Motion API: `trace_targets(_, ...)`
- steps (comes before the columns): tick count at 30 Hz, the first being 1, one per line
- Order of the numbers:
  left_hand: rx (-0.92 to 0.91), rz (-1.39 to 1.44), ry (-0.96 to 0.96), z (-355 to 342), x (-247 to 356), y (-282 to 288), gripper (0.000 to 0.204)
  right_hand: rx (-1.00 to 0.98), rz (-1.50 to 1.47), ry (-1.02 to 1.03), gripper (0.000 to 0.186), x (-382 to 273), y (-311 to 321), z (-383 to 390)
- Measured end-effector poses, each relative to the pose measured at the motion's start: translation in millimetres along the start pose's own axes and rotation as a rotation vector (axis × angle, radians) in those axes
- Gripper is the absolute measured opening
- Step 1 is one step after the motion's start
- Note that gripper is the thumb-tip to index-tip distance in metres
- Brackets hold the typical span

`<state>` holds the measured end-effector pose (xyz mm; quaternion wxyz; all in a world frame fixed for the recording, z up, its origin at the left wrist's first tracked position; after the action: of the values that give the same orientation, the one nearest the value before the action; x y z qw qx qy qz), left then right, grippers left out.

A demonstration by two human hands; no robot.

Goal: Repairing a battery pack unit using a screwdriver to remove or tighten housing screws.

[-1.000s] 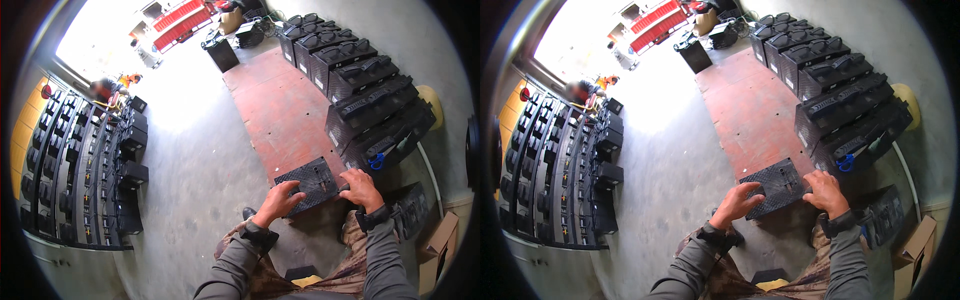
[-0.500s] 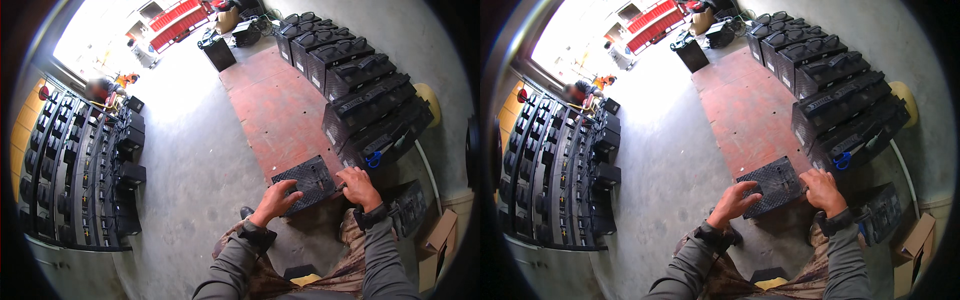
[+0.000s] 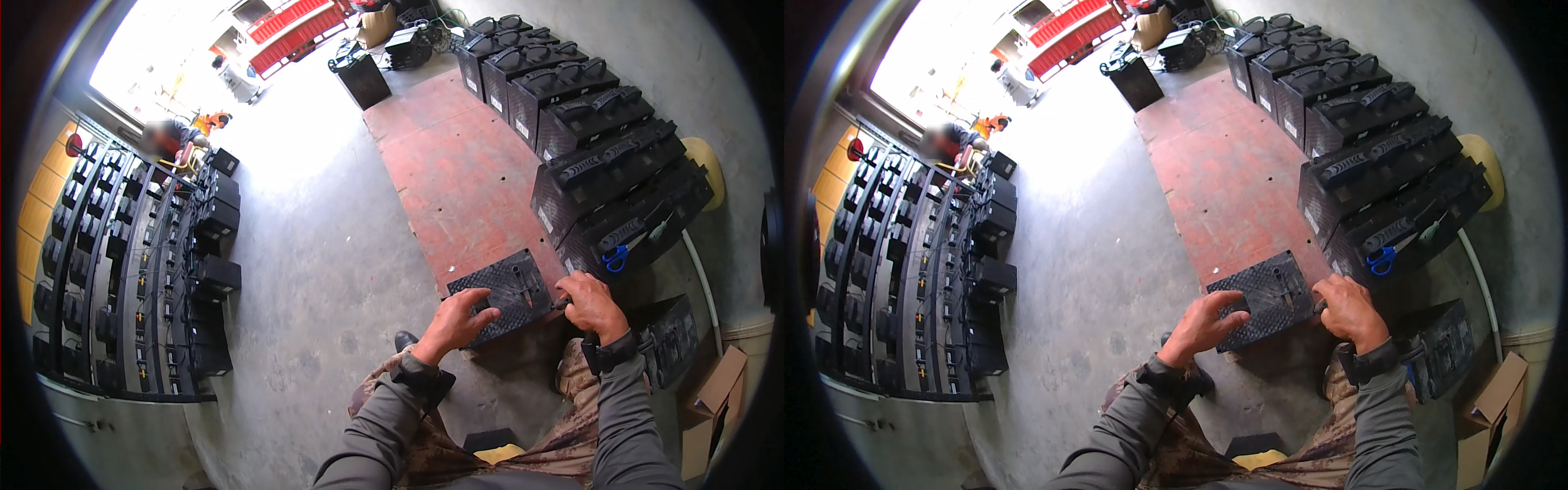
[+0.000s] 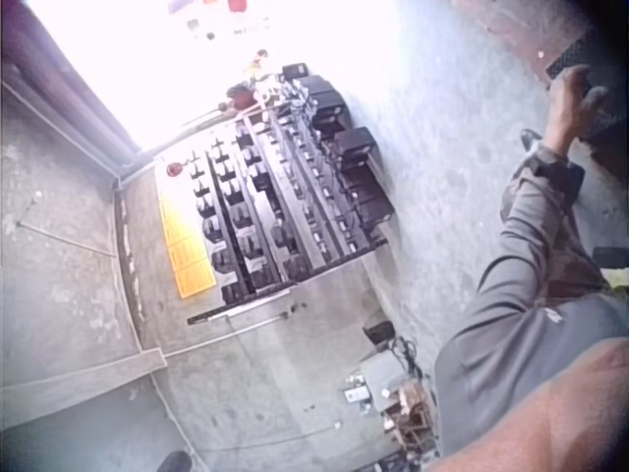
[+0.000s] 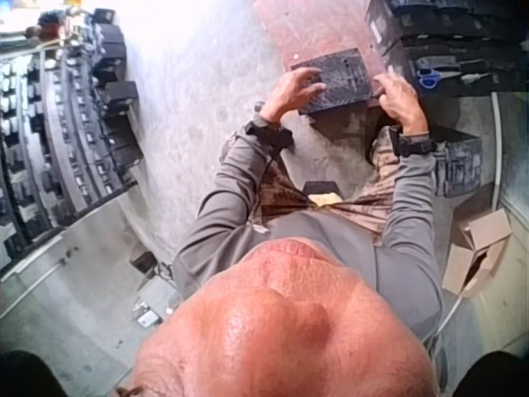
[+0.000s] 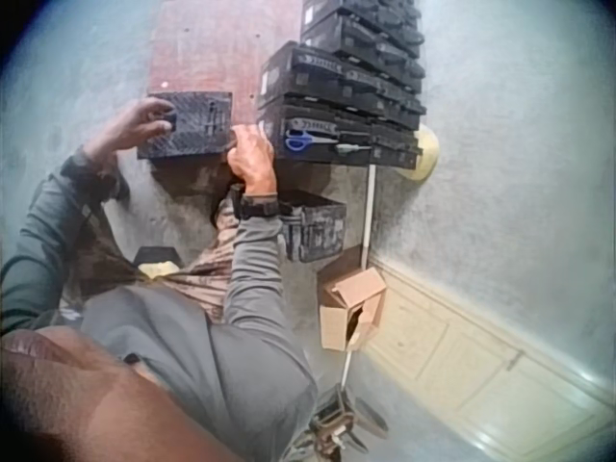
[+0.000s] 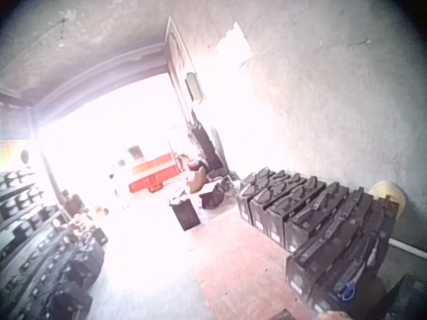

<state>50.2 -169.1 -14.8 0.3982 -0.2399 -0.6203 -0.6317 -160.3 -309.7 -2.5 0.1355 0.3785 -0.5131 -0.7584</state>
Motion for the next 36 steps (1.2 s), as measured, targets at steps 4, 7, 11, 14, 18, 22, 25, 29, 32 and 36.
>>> trace_targets(4,-0.015,-0.009,0.007,0,2,1,0.054,0.011,-0.018,-0.128,0.027,1,8,1)
trace_targets(7,0.005,-0.020,-0.038,-1,3,2,0.054,-0.131,-0.014,-0.288,0.037,6,9,-4)
trace_targets(11,-0.007,0.006,-0.008,-1,3,1,0.055,-0.036,0.039,-0.220,0.037,2,15,1)
trace_targets(14,-0.023,0.014,0.023,0,2,0,0.055,0.025,0.010,-0.095,0.039,-10,22,4)
trace_targets(18,-0.027,0.005,0.024,0,4,-1,0.055,-0.039,-0.027,-0.052,0.039,-2,8,1)
trace_targets(22,-0.047,0.020,0.047,-1,3,-2,0.055,-0.020,-0.023,-0.123,0.038,4,5,0)
trace_targets(25,-0.050,0.013,0.042,0,3,-1,0.055,-0.134,0.041,-0.287,0.038,7,8,-2)
trace_targets(29,-0.046,0.007,0.034,0,3,-2,0.055,-0.127,0.027,-0.278,0.040,5,10,0)
trace_targets(32,-0.034,0.007,0.016,0,2,0,0.055,0.005,-0.011,-0.094,0.040,-8,17,2)
trace_targets(36,-0.037,0.007,0.016,-1,3,-3,0.055,0.005,-0.055,0.002,0.039,0,6,-1)
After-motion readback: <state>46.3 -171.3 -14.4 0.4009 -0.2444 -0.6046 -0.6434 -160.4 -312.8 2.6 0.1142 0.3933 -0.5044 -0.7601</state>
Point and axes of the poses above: each hand's wrist, its own z-axis away from the middle knuckle, its own y-axis out of the back of the hand, x = y × z, the point moved 9 cm from there along -z, towards the middle knuckle, and after that the axes turned 4 degrees about -y, right-handed, at the moved point
